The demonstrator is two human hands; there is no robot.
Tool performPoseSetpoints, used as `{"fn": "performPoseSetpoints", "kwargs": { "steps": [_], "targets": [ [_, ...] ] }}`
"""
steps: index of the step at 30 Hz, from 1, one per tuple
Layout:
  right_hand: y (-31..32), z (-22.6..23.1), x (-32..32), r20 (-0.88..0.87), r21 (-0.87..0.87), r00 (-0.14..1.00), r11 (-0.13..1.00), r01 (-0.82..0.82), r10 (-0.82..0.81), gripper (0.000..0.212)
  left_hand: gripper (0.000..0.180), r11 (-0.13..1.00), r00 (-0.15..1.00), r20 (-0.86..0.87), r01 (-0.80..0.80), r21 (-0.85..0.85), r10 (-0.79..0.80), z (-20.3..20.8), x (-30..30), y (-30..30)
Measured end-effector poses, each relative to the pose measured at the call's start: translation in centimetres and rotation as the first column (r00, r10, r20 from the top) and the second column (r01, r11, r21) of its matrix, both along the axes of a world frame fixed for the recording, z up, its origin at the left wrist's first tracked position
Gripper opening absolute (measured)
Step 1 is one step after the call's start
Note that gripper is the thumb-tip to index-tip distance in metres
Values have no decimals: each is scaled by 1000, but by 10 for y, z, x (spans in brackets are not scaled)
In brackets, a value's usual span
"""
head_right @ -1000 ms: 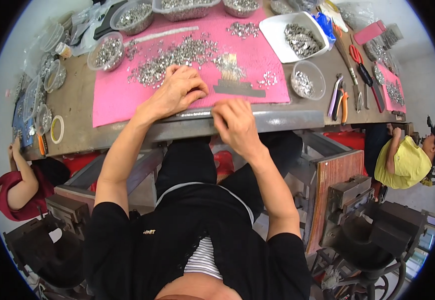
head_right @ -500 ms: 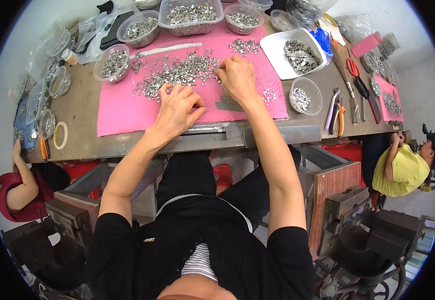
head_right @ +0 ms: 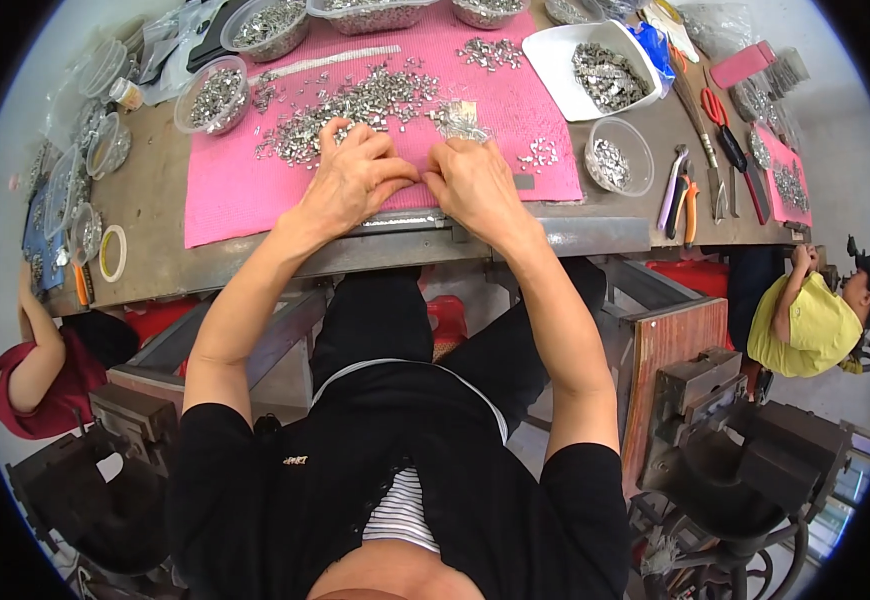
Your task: Manually picking and placing small metal components onto a sorting strip.
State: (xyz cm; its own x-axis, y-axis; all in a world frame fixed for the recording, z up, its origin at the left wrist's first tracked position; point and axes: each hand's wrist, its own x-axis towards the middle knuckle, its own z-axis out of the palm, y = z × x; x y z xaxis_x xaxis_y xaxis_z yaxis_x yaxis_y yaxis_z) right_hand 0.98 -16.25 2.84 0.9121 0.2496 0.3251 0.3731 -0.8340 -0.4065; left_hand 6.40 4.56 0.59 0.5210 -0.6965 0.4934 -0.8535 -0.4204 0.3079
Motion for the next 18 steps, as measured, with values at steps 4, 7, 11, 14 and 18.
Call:
{"fn": "performPoseSetpoints", "kwargs": {
  "steps": [4, 7, 11, 14, 18],
  "targets": [
    [-5, -5, -3, -26, 69, 1000, 998, 13, -11, 12, 10, 999, 1000, 11, 16, 27, -16, 3, 1, -1],
    [-3, -3, -4, 19, 66, 999, 997, -37, 36, 10, 10, 1000, 1000, -29, 4, 16, -4, 1, 3, -5],
    [-4, -7, -6, 62, 68, 996, 996, -66, 61, 11, 12, 1000, 998, -66, 20, -5, -20, -2, 2, -7],
    [-5, -11, -8, 122, 53, 991, 997, -63, 56, 11, 11, 999, 999, -29, 19, -35, -20, -1, 0, -12],
    [-4, -5, -19, -80, 277, 996, 959, 61, -40, 10, 7, 990, 1000, -15, -21, -136, 19, 11, -13, -7]
  ]
}}
